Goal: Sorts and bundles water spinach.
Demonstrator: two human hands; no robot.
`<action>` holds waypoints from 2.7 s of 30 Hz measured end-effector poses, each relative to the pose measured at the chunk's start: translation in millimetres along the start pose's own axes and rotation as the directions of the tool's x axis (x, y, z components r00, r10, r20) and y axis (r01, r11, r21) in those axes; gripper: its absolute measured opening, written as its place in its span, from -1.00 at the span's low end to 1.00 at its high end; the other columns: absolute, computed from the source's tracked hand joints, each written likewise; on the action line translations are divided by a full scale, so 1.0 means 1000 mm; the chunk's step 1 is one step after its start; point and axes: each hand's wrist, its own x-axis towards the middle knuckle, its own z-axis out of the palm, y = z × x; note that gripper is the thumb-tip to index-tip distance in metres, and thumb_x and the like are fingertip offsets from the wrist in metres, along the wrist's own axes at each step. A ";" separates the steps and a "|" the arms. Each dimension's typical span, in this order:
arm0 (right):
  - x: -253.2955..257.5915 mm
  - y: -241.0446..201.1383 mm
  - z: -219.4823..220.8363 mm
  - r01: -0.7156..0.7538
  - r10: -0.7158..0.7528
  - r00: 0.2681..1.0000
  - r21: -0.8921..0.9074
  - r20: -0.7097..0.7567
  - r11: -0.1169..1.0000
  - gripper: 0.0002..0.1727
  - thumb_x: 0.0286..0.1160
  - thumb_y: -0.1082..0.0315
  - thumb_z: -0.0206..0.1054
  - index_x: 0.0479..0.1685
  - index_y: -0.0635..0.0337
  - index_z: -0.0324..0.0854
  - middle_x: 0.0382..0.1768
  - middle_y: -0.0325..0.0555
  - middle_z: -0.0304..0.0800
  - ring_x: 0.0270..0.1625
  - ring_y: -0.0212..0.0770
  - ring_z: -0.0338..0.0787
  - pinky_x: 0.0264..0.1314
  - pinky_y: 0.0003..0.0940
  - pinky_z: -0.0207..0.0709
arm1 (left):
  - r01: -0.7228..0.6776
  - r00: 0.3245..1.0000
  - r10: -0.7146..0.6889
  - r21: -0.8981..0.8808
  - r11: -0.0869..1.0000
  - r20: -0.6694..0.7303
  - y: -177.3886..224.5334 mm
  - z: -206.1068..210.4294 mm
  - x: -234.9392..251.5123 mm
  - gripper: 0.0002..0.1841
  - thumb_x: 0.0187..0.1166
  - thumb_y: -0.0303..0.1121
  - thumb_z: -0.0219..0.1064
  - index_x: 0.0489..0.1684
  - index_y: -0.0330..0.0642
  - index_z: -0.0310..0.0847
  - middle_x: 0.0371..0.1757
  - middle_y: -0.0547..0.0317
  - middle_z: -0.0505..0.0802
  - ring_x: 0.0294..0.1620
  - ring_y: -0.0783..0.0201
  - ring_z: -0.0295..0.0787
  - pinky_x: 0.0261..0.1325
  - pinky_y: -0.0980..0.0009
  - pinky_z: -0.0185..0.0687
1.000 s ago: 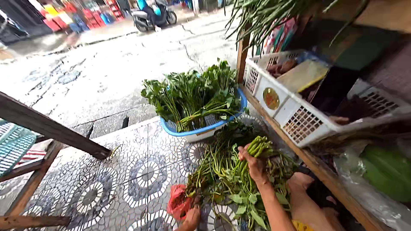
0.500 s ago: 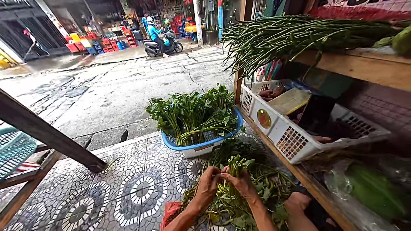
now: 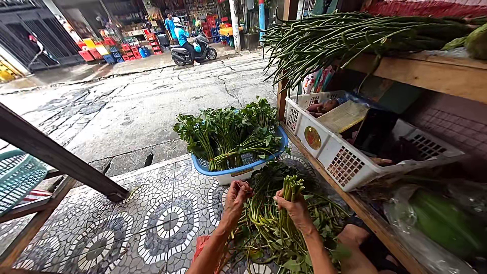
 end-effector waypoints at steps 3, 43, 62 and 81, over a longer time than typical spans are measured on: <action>-0.002 -0.004 0.005 0.017 -0.021 0.997 0.057 0.071 0.998 -0.90 0.23 0.56 0.48 -0.30 0.27 0.72 -0.26 -0.19 0.89 -0.48 -0.42 0.76 -0.36 -0.53 0.71 | -0.187 0.949 0.042 0.452 0.872 0.312 -0.005 0.007 -0.009 -0.77 0.70 -0.49 0.19 0.08 -0.53 0.60 -0.08 -0.13 0.84 -0.07 0.19 0.84 0.13 0.25 0.75; 0.022 0.017 0.013 -0.135 0.154 0.988 -0.482 -0.001 0.865 -0.59 0.60 0.26 0.38 0.25 0.42 0.64 -0.05 0.19 0.81 -0.11 -0.07 0.81 0.13 -0.09 0.67 | -0.507 0.800 0.051 0.627 0.591 0.599 0.043 0.043 0.050 -0.28 0.28 -0.15 0.67 0.42 -0.30 0.52 0.53 -0.21 0.58 0.53 -0.03 0.56 0.42 0.05 0.61; 0.015 0.020 0.021 0.072 -0.066 0.997 -0.398 0.028 0.915 -0.60 0.47 0.38 0.43 0.20 0.50 0.69 0.02 0.22 0.87 0.13 -0.04 0.86 0.36 -0.04 0.64 | 0.024 0.900 -0.145 0.286 0.958 0.411 -0.018 0.048 0.039 -0.04 0.16 -0.20 0.71 0.59 -0.42 0.24 0.29 -0.10 0.76 0.22 0.25 0.78 0.33 0.28 0.71; 0.010 0.019 0.012 0.106 0.001 0.982 -0.553 0.189 0.827 -0.59 0.56 0.28 0.37 0.14 0.52 0.68 -0.06 0.30 0.85 0.10 0.12 0.85 0.32 0.08 0.60 | -0.030 0.991 0.017 0.093 0.995 0.135 -0.032 0.079 0.030 -0.81 0.49 -0.47 0.37 -0.05 -0.38 0.75 -0.08 0.10 0.93 0.02 0.39 0.84 0.24 0.38 0.70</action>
